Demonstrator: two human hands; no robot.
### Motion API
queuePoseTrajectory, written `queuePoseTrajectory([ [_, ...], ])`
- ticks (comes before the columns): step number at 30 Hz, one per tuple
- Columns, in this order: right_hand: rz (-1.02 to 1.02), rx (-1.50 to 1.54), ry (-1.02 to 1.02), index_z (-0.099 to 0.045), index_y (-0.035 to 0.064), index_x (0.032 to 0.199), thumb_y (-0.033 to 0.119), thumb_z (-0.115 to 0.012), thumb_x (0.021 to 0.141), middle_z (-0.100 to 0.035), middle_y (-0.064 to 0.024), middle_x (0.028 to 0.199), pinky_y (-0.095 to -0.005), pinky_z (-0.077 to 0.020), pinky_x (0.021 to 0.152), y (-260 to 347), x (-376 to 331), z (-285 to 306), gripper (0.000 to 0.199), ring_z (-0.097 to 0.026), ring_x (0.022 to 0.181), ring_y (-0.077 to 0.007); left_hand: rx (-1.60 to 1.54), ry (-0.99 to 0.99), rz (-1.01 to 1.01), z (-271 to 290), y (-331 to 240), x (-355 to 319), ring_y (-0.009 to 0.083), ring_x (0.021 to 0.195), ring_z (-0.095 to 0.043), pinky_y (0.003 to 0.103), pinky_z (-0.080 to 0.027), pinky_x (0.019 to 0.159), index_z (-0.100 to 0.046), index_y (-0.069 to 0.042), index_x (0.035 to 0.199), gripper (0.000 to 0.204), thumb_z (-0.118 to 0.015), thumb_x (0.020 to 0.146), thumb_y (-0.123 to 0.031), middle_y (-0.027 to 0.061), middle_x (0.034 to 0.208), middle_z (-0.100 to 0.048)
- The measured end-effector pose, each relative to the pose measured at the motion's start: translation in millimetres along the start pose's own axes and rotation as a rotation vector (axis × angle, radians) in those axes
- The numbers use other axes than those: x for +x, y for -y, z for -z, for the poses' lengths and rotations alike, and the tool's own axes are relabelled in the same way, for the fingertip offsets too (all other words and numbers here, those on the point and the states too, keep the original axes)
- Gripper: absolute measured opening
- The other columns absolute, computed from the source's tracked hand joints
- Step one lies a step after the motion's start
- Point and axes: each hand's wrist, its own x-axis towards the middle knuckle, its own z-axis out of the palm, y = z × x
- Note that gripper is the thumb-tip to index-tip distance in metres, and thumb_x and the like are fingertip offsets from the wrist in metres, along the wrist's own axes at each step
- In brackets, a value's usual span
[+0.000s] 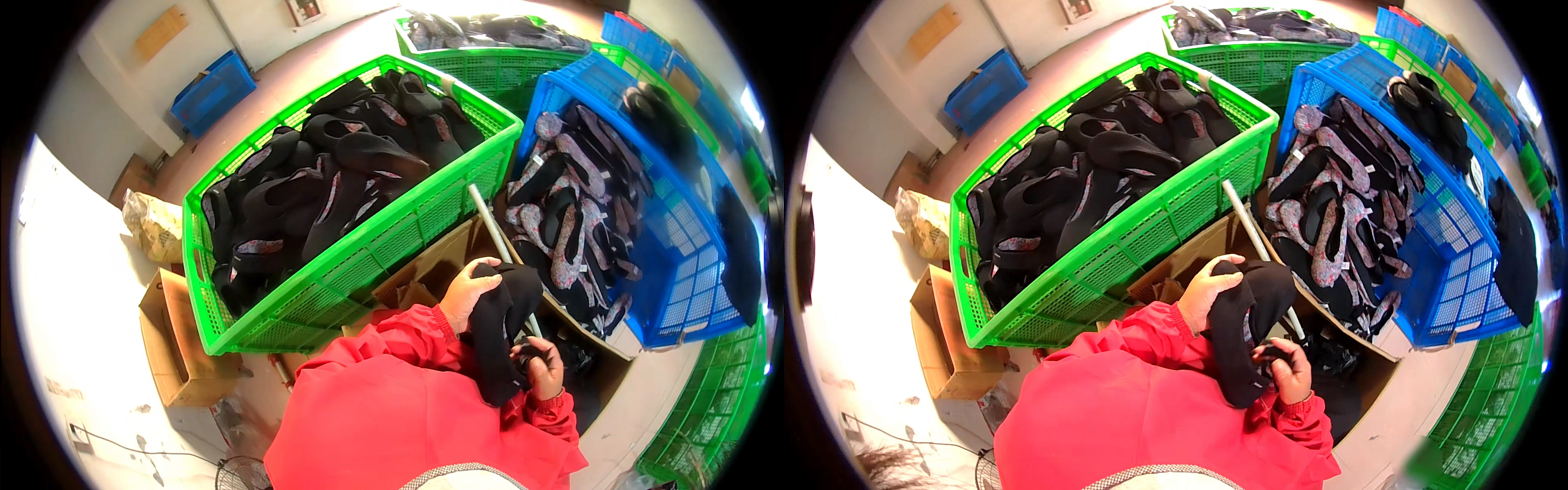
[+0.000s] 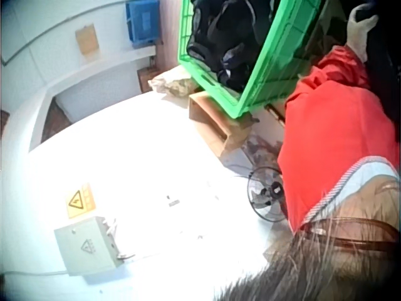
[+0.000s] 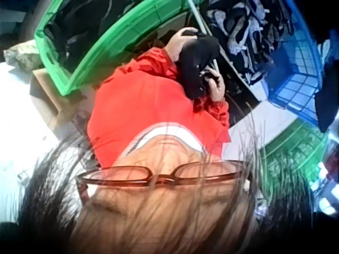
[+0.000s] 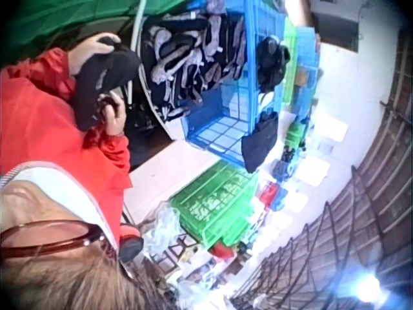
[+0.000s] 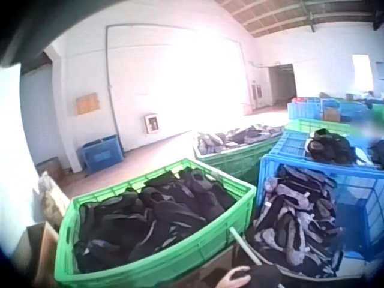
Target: The person sits on the floor and repeatedly picks up floral-patterned slippers from a blue basket. They manipulate the heel and strap areas of each slipper, appearing to adjust or repair them, then place them into a green basket. The process is repeated for multiple slippers.
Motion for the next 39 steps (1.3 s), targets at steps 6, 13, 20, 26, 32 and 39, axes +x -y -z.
queuePoseTrajectory([
  [6, 0.022, -0.367, 0.207, -0.059, -0.0028, 0.123, 0.022, -0.067, 0.091, -0.065, -0.0111, 0.113, -0.0295, -0.0452, 0.092, 11, 5, 2, 0.041, -0.061, 0.103, -0.0178, -0.037, -0.167, -0.017, 20, -20, -10, 0.0197, 0.078, -0.063, 0.037, -0.054, 0.069, -0.054, -0.01, 0.118, 0.038, -0.07, 0.084, -0.014, 0.008, 0.092, -0.063],
  [13, 0.296, -0.413, -0.424, -0.063, 0.0035, 0.104, 0.012, -0.058, 0.094, -0.061, -0.0021, 0.097, -0.0259, -0.0429, 0.078, -21, 15, 36, 0.014, -0.053, 0.084, -0.0096, 0.116, -0.187, 0.169, 47, -32, -47, 0.0174, 0.082, -0.063, 0.036, -0.054, 0.072, -0.054, -0.013, 0.114, 0.034, -0.071, 0.088, -0.028, 0.0039, 0.097, -0.062],
  [20, 0.377, -0.526, -0.29, -0.061, 0.0026, 0.098, 0.014, -0.056, 0.094, -0.059, -0.0042, 0.092, -0.0274, -0.042, 0.074, -7, 3, 14, 0.014, -0.051, 0.082, -0.0118, 0.58, -0.03, 0.219, 74, -59, -100, 0.0206, 0.081, -0.065, 0.036, -0.057, 0.066, -0.051, -0.006, 0.121, 0.042, -0.066, 0.086, -0.025, 0.0109, 0.107, -0.059],
  [26, 0.259, -0.089, -0.551, -0.054, 0.008, 0.127, 0.019, -0.054, 0.097, -0.062, -0.0049, 0.095, -0.0172, -0.0398, 0.05, -11, 5, -36, 0.032, -0.058, 0.074, -0.0096, 0.348, -0.225, -0.548, 115, -88, -125, 0.0129, 0.088, -0.056, 0.026, -0.047, 0.075, -0.06, -0.007, 0.104, 0.027, -0.065, 0.077, -0.005, 0.0035, 0.095, -0.059],
  [32, 0.178, -0.008, -0.691, -0.059, 0.0085, 0.118, 0.017, -0.055, 0.097, -0.063, -0.0041, 0.088, -0.0127, -0.0307, 0.037, -21, -11, -17, 0.023, -0.053, 0.062, -0.0033, -0.049, -0.78, -1.129, 157, -194, -195, 0.013, 0.088, -0.054, 0.027, -0.046, 0.064, -0.051, -0.015, 0.116, 0.033, -0.063, 0.086, -0.007, 0.0026, 0.106, -0.053],
  [39, 0.094, 0.033, -0.627, -0.059, 0.009, 0.115, 0.015, -0.057, 0.095, -0.065, -0.0049, 0.088, -0.0135, -0.031, 0.037, -42, -11, -30, 0.021, -0.05, 0.059, -0.0036, 0.837, -1.664, -0.756, 412, -273, -234, 0.047, 0.127, -0.044, 0.046, -0.034, 0.11, -0.047, -0.002, 0.139, 0.075, -0.069, 0.079, -0.042, 0.0305, 0.142, -0.041],
])
